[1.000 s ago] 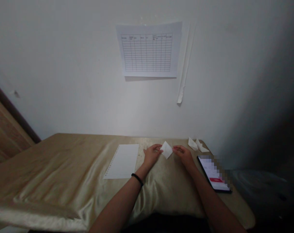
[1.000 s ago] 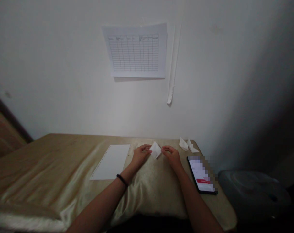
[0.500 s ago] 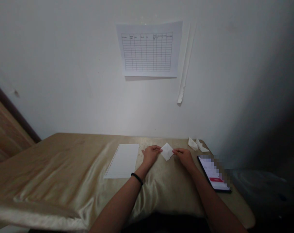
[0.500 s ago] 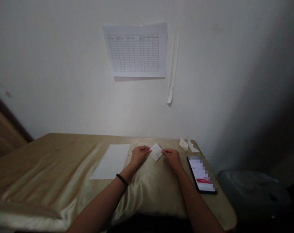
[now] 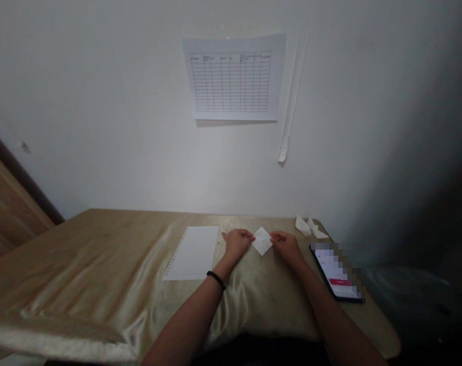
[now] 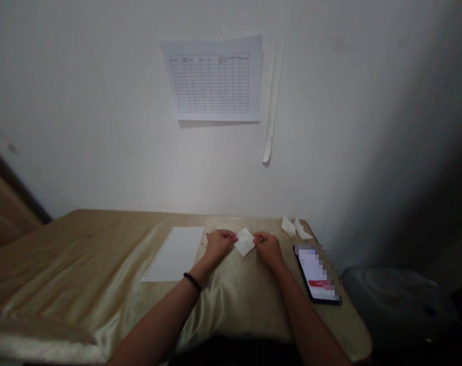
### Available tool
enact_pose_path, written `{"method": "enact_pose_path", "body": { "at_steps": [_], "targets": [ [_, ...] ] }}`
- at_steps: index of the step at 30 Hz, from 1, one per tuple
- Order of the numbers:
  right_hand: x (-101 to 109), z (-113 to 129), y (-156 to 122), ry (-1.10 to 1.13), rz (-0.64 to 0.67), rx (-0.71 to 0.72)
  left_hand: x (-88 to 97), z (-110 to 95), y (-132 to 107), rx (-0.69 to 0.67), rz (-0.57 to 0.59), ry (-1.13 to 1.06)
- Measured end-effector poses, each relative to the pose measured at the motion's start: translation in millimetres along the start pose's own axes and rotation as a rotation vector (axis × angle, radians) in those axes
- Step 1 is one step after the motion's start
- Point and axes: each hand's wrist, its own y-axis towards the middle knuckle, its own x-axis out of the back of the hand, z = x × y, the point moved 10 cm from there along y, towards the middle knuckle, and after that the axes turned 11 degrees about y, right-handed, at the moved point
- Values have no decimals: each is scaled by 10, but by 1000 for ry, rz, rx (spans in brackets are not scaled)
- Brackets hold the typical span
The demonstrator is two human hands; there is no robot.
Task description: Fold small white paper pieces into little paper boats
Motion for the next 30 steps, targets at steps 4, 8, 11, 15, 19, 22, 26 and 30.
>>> {"method": "enact_pose_path", "body": {
  "at_steps": [4, 8, 11, 15, 19, 22, 26, 30],
  "targets": [
    [-25, -90, -3, -118, 32, -13, -49, -32, -21, -42, 0, 2],
    [-31, -18, -11, -345, 52, 36, -58, -70, -48, -115, -53, 106],
    [-88, 31, -35, -435, 97, 55, -93, -98, -75, -158, -31, 139],
    [-166, 30, -74, -498, 149, 48, -154, -166, -115, -239, 8, 178],
    [-168, 23, -88, -560, 141, 32, -215, -220, -143, -303, 15, 202],
    [-161, 18, -84, -577, 145, 19, -245, -259, -165, -337, 20, 187],
    [-159, -8, -61, -568, 162, 14, -284, -307, -199, -382, 46, 196],
    [-155, -28, -41, -537, 172, 41, -317, -301, -202, -392, 63, 204]
  ]
}}
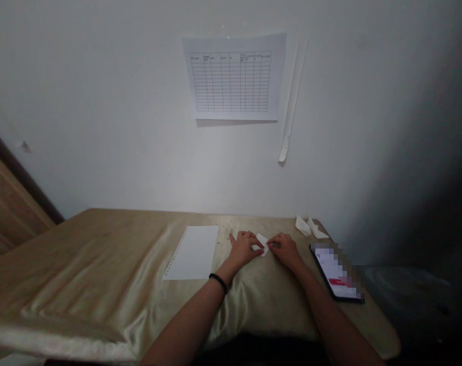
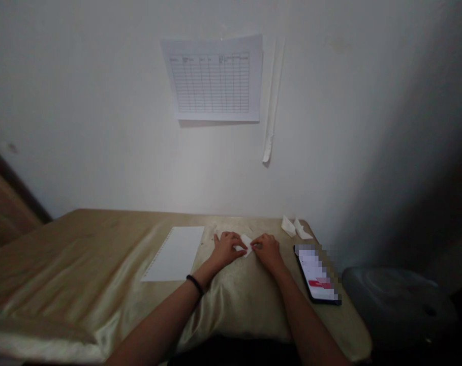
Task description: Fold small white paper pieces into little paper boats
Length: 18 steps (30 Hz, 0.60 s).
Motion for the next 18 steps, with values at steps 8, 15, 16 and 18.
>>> {"method": "enact_pose_path", "body": {
  "at_steps": [8, 15, 16, 18],
  "targets": [
    [94, -30, 5, 102, 1, 33, -32, 60, 2, -5, 54, 43],
    [39, 128, -74, 211, 141, 159, -28, 123, -14, 9, 76, 70],
    [19, 145, -89, 210, 156, 162, -20, 117, -16, 5, 72, 73],
    [-22, 162, -113, 197, 182, 146, -13, 102, -18, -2, 72, 77]
  ]
}}
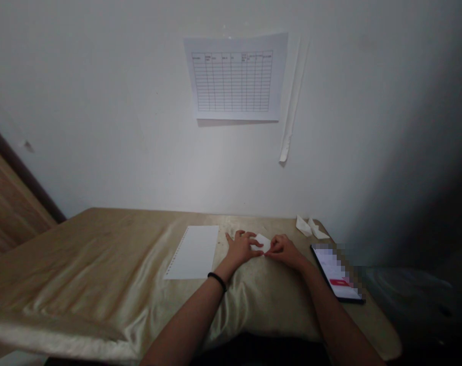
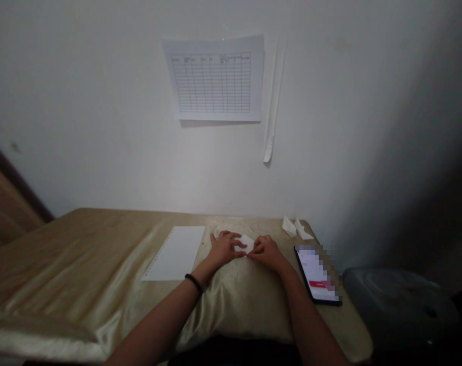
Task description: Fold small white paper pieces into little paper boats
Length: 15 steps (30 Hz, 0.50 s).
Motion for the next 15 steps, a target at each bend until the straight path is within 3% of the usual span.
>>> {"method": "enact_pose_path", "body": {
  "at_steps": [4, 15],
  "targets": [
    [-6, -8, -23, -54, 2, -75, -10, -9, -5, 13, 31, 11],
    [365, -70, -24, -403, -180, -192, -16, -7, 15, 15, 39, -20]
  ]
}}
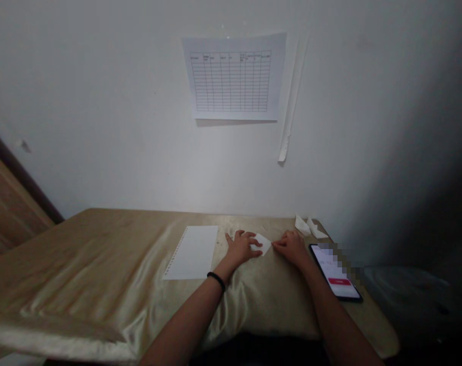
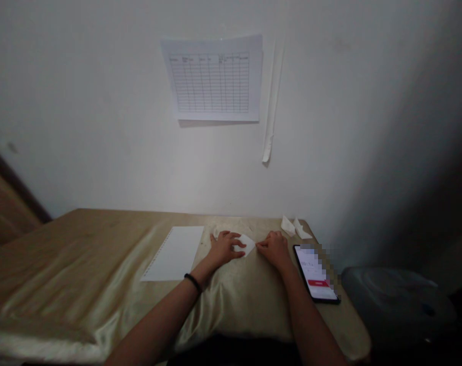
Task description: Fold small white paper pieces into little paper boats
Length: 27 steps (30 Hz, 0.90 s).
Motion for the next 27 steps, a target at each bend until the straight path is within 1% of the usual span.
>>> {"method": "enact_pose_path", "body": {
  "at_steps": [2, 4, 7, 10, 14, 21, 27],
  "targets": [
    [42, -18, 5, -41, -47, -13, -1, 5, 2, 0, -13, -6],
    [52, -25, 3, -44, -65, -8, -7, 11, 3, 2, -19, -12],
    [37, -53, 1, 42, -59, -4, -22, 13, 2, 0, -15, -15],
    [-14, -35, 0, 191, -14, 23, -24, 11, -2, -3, -14, -16],
    [-133, 116, -25, 306, 85, 118, -22, 11, -12, -1, -10, -13],
    [-274, 196, -75, 374, 181, 134, -14, -3, -13, -11, -9, 2],
    [-247, 170, -81, 313, 146, 102, 10, -24, -26, -3, 10, 29]
  ]
}}
